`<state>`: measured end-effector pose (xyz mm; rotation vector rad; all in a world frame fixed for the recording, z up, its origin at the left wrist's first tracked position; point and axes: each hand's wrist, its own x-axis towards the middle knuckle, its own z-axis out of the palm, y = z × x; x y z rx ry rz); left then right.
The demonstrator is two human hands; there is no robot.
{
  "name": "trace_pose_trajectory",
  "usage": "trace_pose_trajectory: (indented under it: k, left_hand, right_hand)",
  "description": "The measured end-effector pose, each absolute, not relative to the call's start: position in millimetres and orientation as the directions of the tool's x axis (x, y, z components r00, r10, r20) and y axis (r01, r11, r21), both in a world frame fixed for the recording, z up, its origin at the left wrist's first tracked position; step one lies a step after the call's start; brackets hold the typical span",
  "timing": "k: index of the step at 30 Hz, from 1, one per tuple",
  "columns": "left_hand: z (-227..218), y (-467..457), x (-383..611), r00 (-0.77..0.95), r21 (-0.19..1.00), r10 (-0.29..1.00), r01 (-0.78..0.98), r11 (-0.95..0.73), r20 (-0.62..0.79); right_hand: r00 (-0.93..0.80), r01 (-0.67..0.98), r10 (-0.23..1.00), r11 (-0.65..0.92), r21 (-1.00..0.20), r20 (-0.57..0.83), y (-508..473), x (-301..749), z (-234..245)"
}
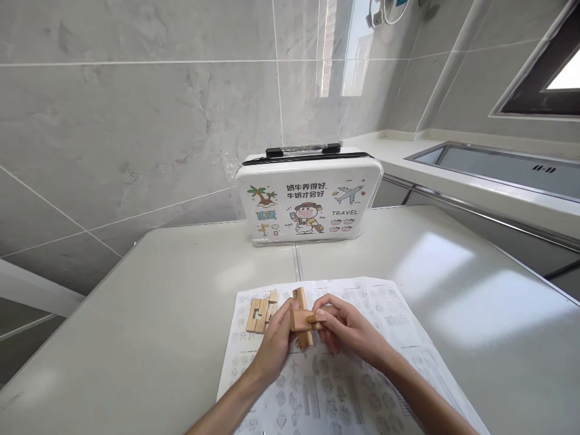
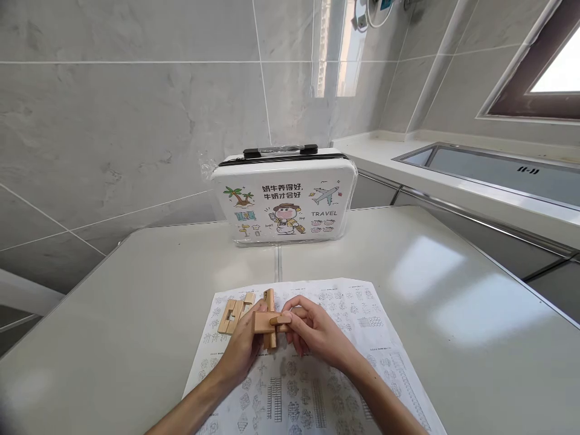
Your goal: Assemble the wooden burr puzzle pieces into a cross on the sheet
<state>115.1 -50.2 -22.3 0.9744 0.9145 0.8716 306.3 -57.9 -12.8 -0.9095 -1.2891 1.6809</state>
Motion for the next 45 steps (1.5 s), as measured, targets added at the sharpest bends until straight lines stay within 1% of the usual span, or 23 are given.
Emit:
trace_pose_trajectory:
  k: [5,10,13,16,19,21,23,27,29,35,41,45]
  left_hand:
    - [-12.9,-54.7,116.5,0.397,0.931,0.883,-0.152,0.331,-0.249]
    - [3.1,-62.6,123.3,0.356,0.944,0.9,-0.114,0.309,-0.251]
    - [6.4,-66.0,124.4,0.308,0.962,0.931,-0.127,0.243,-0.195]
    - [1.4,-66.6,120.8,0.395,0.944,0.906,-0.212,0.252,-0.153]
    - [-6.2,-66.2,116.4,0.484,0.919,0.872,-0.307,0.248,-0.074]
    - [-9.2,-65.9,115.5,0.508,0.925,0.861,-0.318,0.209,-0.02]
    - [-9.9,-65.6,116.3,0.529,0.95,0.849,-0.266,0.167,-0.001]
    - [-8.7,-64.6,119.9,0.487,0.996,0.873,-0.061,0.068,-0.029]
    - [-8.4,-64.2,121.7,0.449,0.999,0.893,-0.019,0.048,-0.034]
    - [-5.1,-65.4,124.4,0.359,0.998,0.933,-0.036,0.042,-0.026]
    - [0.7,-65.7,123.4,0.345,0.993,0.936,-0.067,0.098,-0.069]
    - [3.8,-66.7,122.0,0.375,0.989,0.923,-0.081,0.127,-0.088]
  right_hand:
    - [-0.412,-0.18,0.905,-0.196,-0.964,-0.107,-55.6,307.6,-14.8]
    - [-0.434,-0.134,0.889,-0.22,-0.966,-0.143,-57.4,304.6,-9.9]
    - [-0.467,-0.123,0.87,-0.243,-0.962,-0.16,-59.1,302.1,-7.2]
    - [-0.492,-0.139,0.855,-0.262,-0.955,-0.163,-60.8,300.9,-6.6]
    - [-0.5,-0.144,0.848,-0.282,-0.948,-0.176,-61.6,301.3,-7.0]
    - [-0.49,-0.155,0.851,-0.299,-0.941,-0.19,-61.1,302.1,-7.4]
    - [-0.474,-0.171,0.859,-0.306,-0.937,-0.194,-59.9,303.0,-7.7]
    - [-0.469,-0.186,0.865,-0.291,-0.938,-0.176,-57.0,304.7,-8.1]
    - [-0.462,-0.188,0.871,-0.28,-0.942,-0.167,-56.4,305.1,-8.0]
    - [-0.45,-0.194,0.879,-0.268,-0.944,-0.158,-57.6,303.2,-9.0]
    - [-0.473,-0.215,0.867,-0.285,-0.934,-0.155,-57.5,301.0,-15.8]
    - [-0.479,-0.21,0.862,-0.295,-0.932,-0.164,-58.5,299.3,-17.8]
